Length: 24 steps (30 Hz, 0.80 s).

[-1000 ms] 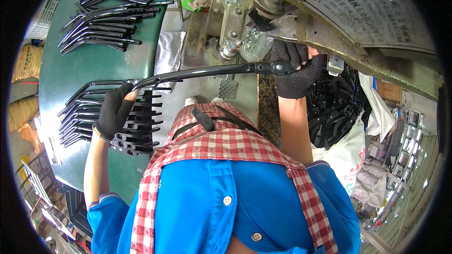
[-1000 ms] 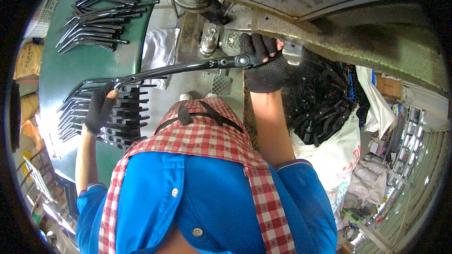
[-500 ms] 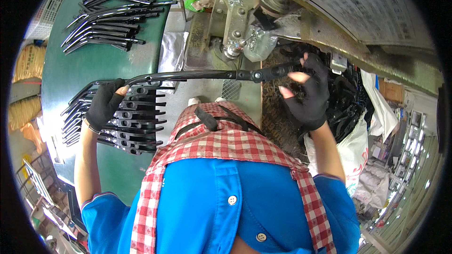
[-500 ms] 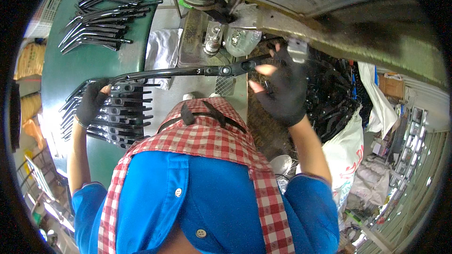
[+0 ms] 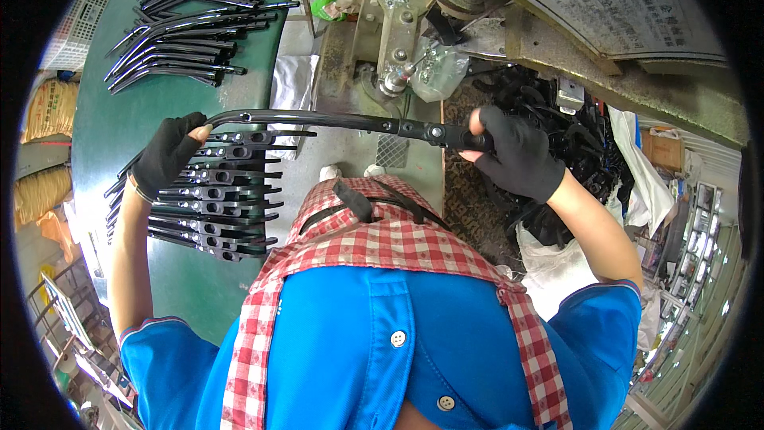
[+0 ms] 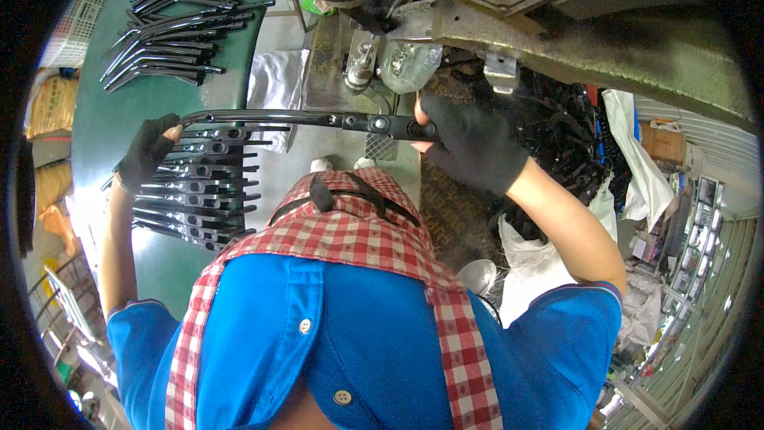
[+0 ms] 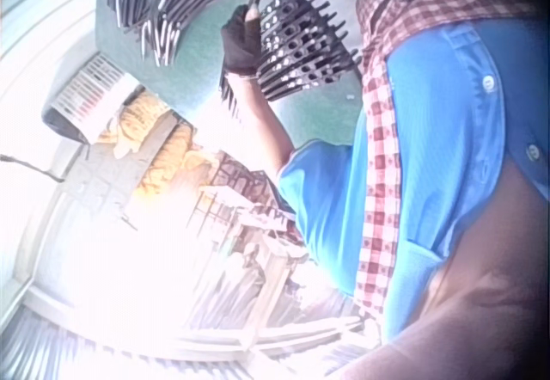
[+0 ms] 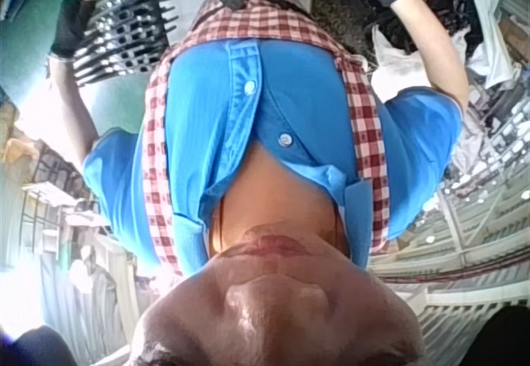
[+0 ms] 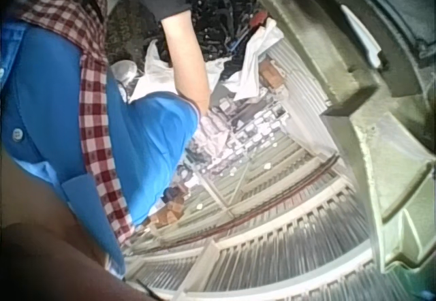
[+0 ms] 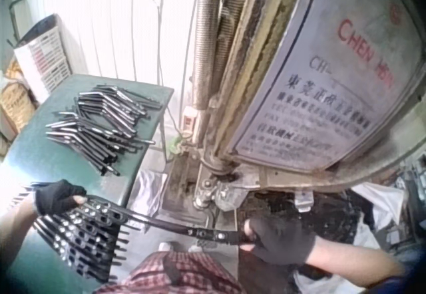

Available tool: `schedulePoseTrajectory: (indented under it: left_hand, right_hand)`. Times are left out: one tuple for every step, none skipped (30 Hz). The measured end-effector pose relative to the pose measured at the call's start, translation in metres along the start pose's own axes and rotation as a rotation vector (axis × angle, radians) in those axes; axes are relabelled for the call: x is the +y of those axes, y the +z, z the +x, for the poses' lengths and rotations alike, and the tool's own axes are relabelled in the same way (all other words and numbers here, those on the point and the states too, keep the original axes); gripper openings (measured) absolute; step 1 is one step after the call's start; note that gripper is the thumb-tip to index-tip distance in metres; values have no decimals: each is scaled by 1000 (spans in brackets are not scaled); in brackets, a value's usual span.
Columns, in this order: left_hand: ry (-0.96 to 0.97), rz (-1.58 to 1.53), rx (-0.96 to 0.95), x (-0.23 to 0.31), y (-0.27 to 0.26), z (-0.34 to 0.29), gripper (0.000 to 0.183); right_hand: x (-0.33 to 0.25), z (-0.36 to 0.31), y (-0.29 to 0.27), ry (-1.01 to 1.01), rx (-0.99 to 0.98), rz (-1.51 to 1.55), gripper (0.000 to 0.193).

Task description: The person retrieves black metal rods from a bag and uses pliers to attach a small component to each rod. The finished rods are placed on a green table next to the machine.

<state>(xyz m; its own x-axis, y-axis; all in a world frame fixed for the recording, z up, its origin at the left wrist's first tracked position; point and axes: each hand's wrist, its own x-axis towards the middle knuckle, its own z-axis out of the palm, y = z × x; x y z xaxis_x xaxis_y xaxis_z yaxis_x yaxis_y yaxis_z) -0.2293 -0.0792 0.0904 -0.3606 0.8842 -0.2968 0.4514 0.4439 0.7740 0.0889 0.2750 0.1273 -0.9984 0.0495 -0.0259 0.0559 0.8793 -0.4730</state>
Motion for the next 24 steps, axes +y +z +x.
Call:
schedulePoseTrajectory:
  left_hand:
    - [12,45,69,12,8,-3,38]
    - [23,91,137,22,15,-7,39]
    - [288,339,418,16,32,-4,40]
    - [161,294,249,21,27,-6,41]
    - [128,320,253,17,26,-6,41]
    - [94,344,256,14,27,-6,41]
    - [71,340,258,15,28,-5,41]
    - [48,336,260,18,28,-6,41]
    - [22,337,262,20,28,-6,41]
    - [16,319,254,19,29,-6,41]
    - [11,301,245,17,32,-7,42]
    - [1,279,242,15,36,-9,42]
    - [15,261,223,13,41,-11,41]
    - [7,266,225,14,42,-12,40]
    - [3,270,224,16,42,-11,40]
    - [-1,275,224,17,42,-11,39]
    - [9,288,257,17,41,-11,39]
    - [27,302,285,17,38,-8,39]
    - [45,316,312,17,36,-6,38]
    - [34,309,323,17,35,-3,38]
    - [17,303,341,19,35,-2,38]
    - [2,296,359,20,34,0,38]
    - [65,273,366,18,35,3,39]
    - [76,280,380,18,35,6,40]
  right_hand:
    - [-3,5,1,77,-39,-28,27]
    - [-6,10,2,154,-79,-57,29]
    - [-8,12,2,237,-116,-86,32]
    - [-8,12,4,221,-139,-119,30]
    - [-6,11,7,205,-163,-151,29]
    - [-5,10,10,190,-189,-182,28]
    - [-4,13,7,194,-231,-121,28]
    - [-4,18,2,199,-273,-60,28]
    - [-3,22,-1,201,-312,5,28]
    - [-2,22,1,217,-270,5,29]
    - [0,21,4,234,-228,5,30]
    - [1,21,5,245,-190,2,32]
    - [0,22,5,236,-172,-78,32]
    - [-3,22,4,226,-153,-158,32]
    - [-4,23,4,220,-133,-238,33]
    - [-2,23,6,197,-124,-194,32]
    - [2,24,8,173,-115,-150,32]
    - [6,23,9,157,-102,-106,32]
    - [8,25,7,154,-117,-108,32]
    - [11,28,3,151,-131,-110,32]
    - [14,33,-1,140,-147,-114,32]
    - [16,36,-3,151,-149,-145,32]
    - [17,39,-4,163,-151,-176,32]
    - [19,42,-5,171,-156,-207,32]
